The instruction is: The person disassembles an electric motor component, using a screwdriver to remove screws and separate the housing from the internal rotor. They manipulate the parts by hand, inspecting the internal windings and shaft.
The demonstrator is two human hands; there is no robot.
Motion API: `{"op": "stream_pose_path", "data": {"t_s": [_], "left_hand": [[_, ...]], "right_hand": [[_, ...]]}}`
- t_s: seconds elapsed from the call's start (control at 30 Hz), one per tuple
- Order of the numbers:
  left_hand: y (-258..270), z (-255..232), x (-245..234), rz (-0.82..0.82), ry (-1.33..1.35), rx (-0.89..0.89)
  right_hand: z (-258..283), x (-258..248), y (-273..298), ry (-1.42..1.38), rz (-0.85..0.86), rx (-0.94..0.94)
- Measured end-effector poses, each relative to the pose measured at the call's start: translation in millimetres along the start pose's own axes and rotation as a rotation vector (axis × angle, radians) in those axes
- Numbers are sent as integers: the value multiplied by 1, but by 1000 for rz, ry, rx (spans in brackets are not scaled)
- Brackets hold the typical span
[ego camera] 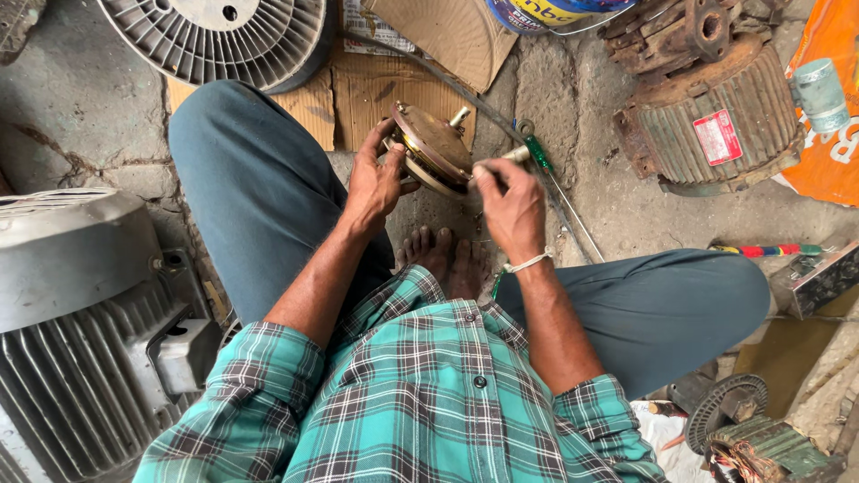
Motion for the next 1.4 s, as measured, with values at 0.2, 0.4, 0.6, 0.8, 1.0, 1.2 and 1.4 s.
{"op": "stream_pose_path", "data": {"t_s": [0.2, 0.4, 0.6, 0.8, 1.0, 1.2, 1.4], "left_hand": [[-2, -4, -3, 24, -200, 126], [4, -11, 0, 9, -444, 205], [10, -22, 4, -59, -879, 130], [-5, -17, -11, -182, -865, 172], [-12, -10, -22, -238, -816, 241], [-22, 0, -29, -221, -823, 184], [-35, 14, -42, -228, -818, 248]], "right_hand": [[-18, 9, -12, -69, -64, -11], [-52, 50, -24, -153, -31, -65], [-50, 80, -15, -67, 222, -78], [-29, 81, -12, -5, 248, -53], [-23, 69, -15, 38, 193, -18], [-16, 68, -14, -3, 116, -82], [-17, 78, -14, 3, 91, -194]]}}
Point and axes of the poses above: each hand's wrist, its own y-axis away from the middle knuckle, its own x-axis out of the palm, z = x × y, the point moved 4 cm from there along -y, towards the middle knuckle, and after that the axes turned 7 degrees about y, right-handed, at the moved point
